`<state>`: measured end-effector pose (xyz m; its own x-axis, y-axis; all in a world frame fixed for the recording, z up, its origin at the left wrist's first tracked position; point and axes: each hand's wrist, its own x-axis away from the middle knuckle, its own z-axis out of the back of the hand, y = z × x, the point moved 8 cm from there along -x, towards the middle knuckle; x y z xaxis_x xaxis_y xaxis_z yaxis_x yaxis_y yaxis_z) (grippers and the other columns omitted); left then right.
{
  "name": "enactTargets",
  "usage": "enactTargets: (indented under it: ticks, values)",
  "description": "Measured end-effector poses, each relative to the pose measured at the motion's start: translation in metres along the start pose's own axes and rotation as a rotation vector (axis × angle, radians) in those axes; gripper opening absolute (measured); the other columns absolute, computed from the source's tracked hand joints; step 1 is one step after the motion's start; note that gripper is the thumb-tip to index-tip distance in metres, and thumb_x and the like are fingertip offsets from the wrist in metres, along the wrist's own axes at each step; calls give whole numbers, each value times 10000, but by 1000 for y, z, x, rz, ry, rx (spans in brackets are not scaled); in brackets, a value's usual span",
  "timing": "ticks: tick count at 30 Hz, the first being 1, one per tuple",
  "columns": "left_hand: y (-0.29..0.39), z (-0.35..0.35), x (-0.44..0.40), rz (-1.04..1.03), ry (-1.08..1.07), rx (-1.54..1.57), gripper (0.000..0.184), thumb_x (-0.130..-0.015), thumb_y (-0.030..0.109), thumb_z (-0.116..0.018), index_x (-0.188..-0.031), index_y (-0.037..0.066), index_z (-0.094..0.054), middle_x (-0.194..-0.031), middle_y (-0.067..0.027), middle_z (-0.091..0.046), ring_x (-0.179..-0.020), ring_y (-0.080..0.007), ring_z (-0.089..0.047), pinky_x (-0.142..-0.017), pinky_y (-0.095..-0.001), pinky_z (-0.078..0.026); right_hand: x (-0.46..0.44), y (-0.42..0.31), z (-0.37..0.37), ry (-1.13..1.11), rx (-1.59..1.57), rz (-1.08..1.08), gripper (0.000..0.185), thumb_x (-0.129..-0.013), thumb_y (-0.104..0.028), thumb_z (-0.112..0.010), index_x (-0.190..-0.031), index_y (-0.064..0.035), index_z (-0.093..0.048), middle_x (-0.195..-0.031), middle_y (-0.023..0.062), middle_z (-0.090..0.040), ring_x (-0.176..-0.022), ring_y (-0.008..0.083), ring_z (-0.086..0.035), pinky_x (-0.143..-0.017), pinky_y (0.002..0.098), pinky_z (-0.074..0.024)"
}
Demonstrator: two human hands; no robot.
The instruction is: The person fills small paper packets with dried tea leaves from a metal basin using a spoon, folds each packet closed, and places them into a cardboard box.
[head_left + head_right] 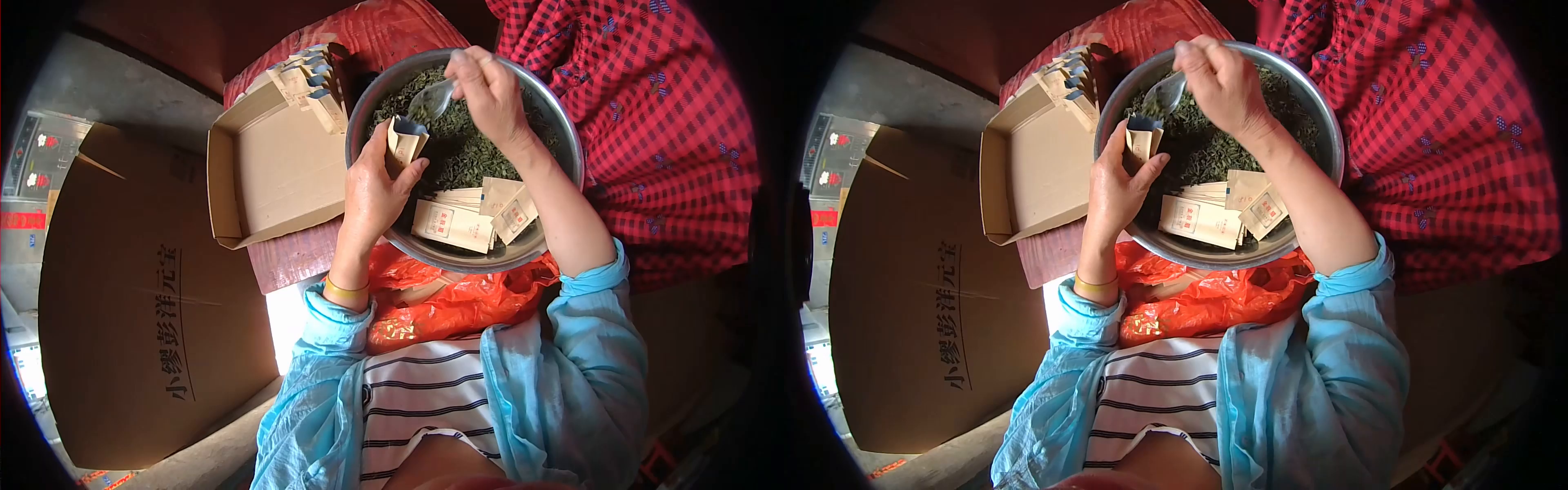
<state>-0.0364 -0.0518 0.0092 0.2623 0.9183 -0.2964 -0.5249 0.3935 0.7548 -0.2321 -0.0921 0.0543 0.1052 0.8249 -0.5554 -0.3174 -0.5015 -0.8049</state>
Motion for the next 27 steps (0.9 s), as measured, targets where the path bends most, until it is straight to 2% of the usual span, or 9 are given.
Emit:
enactTargets:
  ticks: [4,7,10,15,17,18,22,25,27]
  values:
    - [-3,-1,-1,65,-28,12,695,-802,214,-812,-1368,-25,-488,-1039,-249,-663,-917,-393,-673,-809,-414,-533,18,-50,-17,4,294,533,222,-994,-247,-580,-895,-58,-642,-765,67,-663,-677,265,-635,-798,383,-494]
    - [-2,-2,-1,71,-34,30,696,-802,217,-813,-1364,-36,-489,-1024,-250,-664,-899,-387,-674,-801,-411,-534,30,-66,-29,-98,349,703,194,-984,-233,-603,-869,-76,-609,-747,32,-664,-690,230,-651,-796,384,-491]
    - [-6,-3,-1,46,-19,10,698,-798,216,-817,-1357,-45,-492,-1005,-242,-667,-867,-368,-679,-782,-402,-535,28,-71,-19,-12,344,736,172,-975,-212,-610,-872,-74,-612,-739,36,-660,-697,227,-657,-787,387,-492]
    - [-6,-2,1,36,1,-21,693,-792,214,-824,-1348,-46,-501,-967,-225,-674,-819,-335,-682,-757,-392,-536,12,-35,-7,84,493,544,158,-975,-207,-599,-931,-61,-642,-757,60,-692,-742,287,-676,-795,390,-489]
    - [-4,-1,1,-9,40,0,684,-793,210,-823,-1342,-46,-506,-949,-221,-675,-815,-336,-682,-754,-392,-537,10,7,-25,-131,662,267,220,-1002,-266,-554,-957,-74,-651,-780,100,-702,-745,294,-684,-828,383,-491]
    - [-1,0,1,-11,37,2,684,-793,210,-823,-1342,-46,-506,-949,-221,-675,-815,-336,-682,-754,-392,-537,12,30,-39,-350,720,72,279,-1019,-332,-514,-984,-93,-652,-807,132,-707,-767,334,-690,-829,398,-508]
    - [-3,0,2,25,31,37,647,-798,202,-820,-1323,-27,-519,-939,-220,-674,-806,-338,-680,-747,-392,-537,15,44,-39,-372,532,-154,336,-1005,-389,-492,-981,-93,-649,-848,161,-717,-848,396,-687,-843,505,-518]
    - [-3,1,3,39,22,21,638,-799,202,-819,-1321,-7,-518,-943,-214,-675,-813,-338,-682,-746,-391,-537,4,45,-22,-225,466,-157,344,-999,-405,-532,-957,-93,-671,-839,118,-719,-828,321,-708,-760,423,-537]
    - [-3,0,2,34,-7,6,688,-805,219,-817,-1379,25,-491,-1030,-225,-674,-909,-360,-691,-781,-405,-535,-4,46,-11,-198,396,-205,393,-996,-463,-497,-986,-107,-663,-858,153,-721,-858,349,-711,-786,482,-547]
